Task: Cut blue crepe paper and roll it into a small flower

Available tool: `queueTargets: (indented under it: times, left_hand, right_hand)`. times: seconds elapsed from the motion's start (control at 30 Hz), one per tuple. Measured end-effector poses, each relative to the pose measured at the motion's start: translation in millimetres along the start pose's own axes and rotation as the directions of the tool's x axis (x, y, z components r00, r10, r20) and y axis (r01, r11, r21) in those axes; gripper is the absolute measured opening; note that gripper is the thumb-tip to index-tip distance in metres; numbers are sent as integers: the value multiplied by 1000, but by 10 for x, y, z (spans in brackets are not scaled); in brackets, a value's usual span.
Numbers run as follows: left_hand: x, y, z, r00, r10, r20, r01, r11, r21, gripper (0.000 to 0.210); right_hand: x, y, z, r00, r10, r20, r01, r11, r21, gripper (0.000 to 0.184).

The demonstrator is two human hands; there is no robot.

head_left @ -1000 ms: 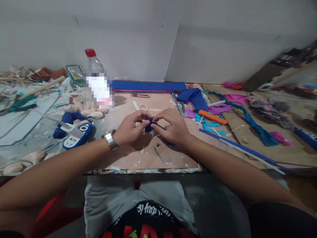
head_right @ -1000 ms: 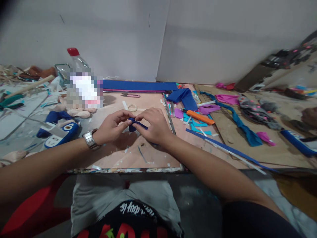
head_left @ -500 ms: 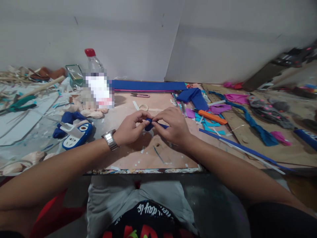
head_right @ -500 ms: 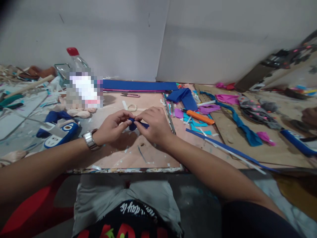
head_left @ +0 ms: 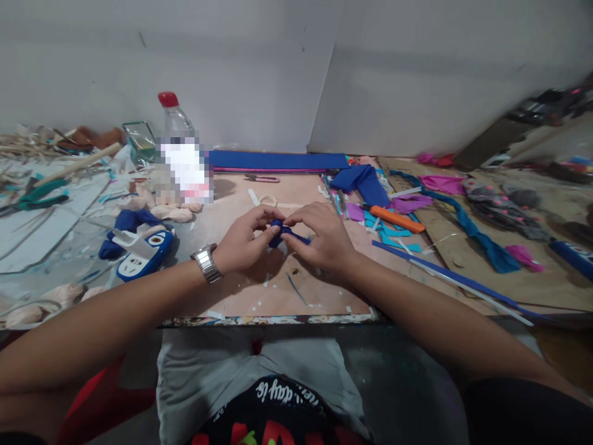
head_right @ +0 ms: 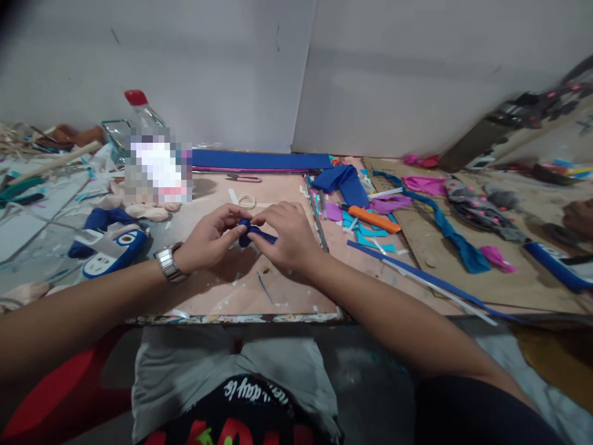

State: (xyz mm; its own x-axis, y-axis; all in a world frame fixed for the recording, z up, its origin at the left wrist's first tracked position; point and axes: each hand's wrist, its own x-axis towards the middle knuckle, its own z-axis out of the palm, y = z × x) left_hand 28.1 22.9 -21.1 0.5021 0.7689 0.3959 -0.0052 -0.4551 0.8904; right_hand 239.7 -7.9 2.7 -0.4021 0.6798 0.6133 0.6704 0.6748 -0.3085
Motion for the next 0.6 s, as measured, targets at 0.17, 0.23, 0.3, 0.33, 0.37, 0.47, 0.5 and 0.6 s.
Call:
queueTargets:
  times: [0.17,0.23,0.3,0.33,0.37,0.47,0.5,0.6]
  left_hand:
    - [-2,-8,-1,1000,-12,-6,12,1000,-25,22]
    - [-2,-13,0,1000,-9,2,9,1000,-21,22]
    - [-1,-16,0,1000,1,13,-1,1000,-21,23]
    - [0,-16,-1,1000,6,20,-5,1000,-23,23]
    - [0,-16,-2,1000,10,27,-9,1000,-25,23]
    - [1,-9,-5,998,22,51,-20,999,-33,24]
    - [0,-5,-5,998,25,58,-23,999,-35,24]
    - [-4,10,-4,997,29,70,-27,999,-28,26]
  right_hand:
    - [-2,9,0,1000,-4,1,4,1000,2,10]
    - [-2,17,4,1000,-13,-10,13,1000,5,6]
    - [0,24,7,1000,-21,-17,21,1000,5,4]
    - [1,26,9,999,-26,-20,26,1000,5,3]
    - [2,26,9,999,-30,-20,30,1000,4,3]
    - [1,23,10,999,-33,-15,33,999,0,4]
    - [-1,22,11,999,-31,-13,31,1000,-1,5]
    - [-8,19,13,1000,-18,-13,18,1000,6,7]
